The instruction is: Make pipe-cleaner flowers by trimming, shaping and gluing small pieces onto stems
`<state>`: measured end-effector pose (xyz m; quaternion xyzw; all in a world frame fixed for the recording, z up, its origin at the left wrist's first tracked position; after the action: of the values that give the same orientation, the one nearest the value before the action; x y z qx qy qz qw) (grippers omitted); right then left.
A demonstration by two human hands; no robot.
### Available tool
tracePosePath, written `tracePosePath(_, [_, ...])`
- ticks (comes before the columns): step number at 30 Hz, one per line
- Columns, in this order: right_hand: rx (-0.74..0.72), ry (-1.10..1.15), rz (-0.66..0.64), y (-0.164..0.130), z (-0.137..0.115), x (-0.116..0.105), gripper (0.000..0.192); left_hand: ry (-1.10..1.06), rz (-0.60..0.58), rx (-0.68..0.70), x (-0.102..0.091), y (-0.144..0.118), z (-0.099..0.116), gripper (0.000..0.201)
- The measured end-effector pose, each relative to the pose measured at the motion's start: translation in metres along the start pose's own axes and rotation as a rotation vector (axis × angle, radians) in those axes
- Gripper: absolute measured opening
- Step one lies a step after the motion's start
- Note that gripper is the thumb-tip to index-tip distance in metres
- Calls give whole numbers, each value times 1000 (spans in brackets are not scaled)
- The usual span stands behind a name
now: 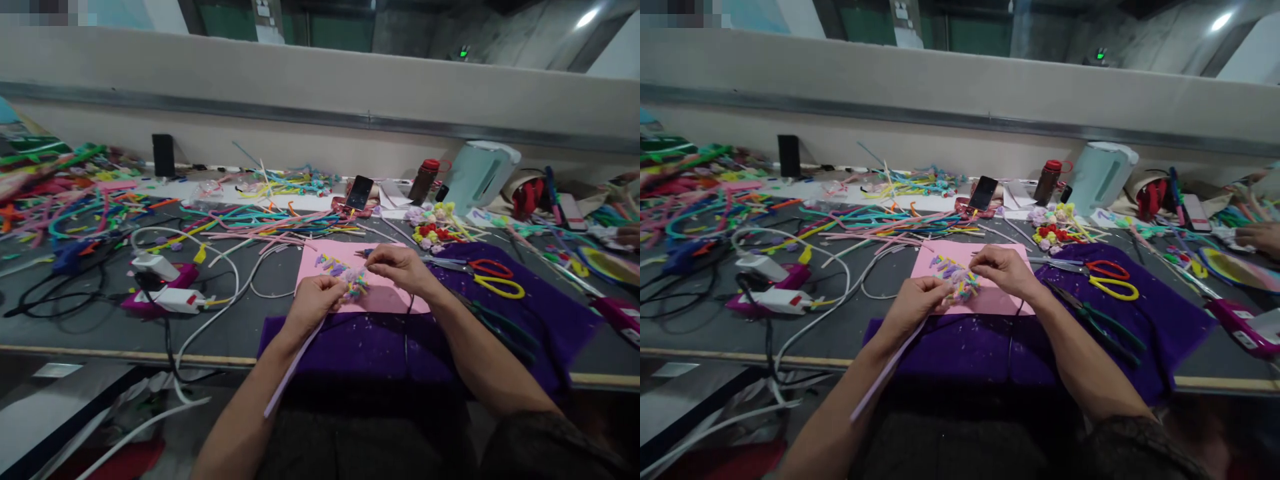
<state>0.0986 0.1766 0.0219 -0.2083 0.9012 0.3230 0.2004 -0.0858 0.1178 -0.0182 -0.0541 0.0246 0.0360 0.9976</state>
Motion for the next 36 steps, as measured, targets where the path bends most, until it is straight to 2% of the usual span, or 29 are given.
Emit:
tracePosePath(6, [-83, -123, -98, -1, -4, 4, 5, 242, -48, 82, 0, 1, -3, 24])
tracePosePath(13, [-199, -227, -158, -1, -10, 6, 5, 369, -83, 134, 1, 2, -5, 24])
tracePosePath(26, [-280, -337, -206, -4, -16, 11, 9, 430, -127, 153, 0, 4, -9, 24])
tracePosePath(36, [-278, -390, -238, -4, -13, 13, 9, 395, -143, 140, 1, 3, -9, 24])
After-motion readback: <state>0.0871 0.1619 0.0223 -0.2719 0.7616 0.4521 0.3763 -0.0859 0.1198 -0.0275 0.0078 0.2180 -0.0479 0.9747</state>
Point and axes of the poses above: each hand's wrist, its own y-axis towards the middle knuckle, its own x-axis out of the palm, z = x × y, the point moved 2 cm from there along y, towards the middle knuckle, and after that the axes turned 5 degrees about z, right-handed, at the moved point
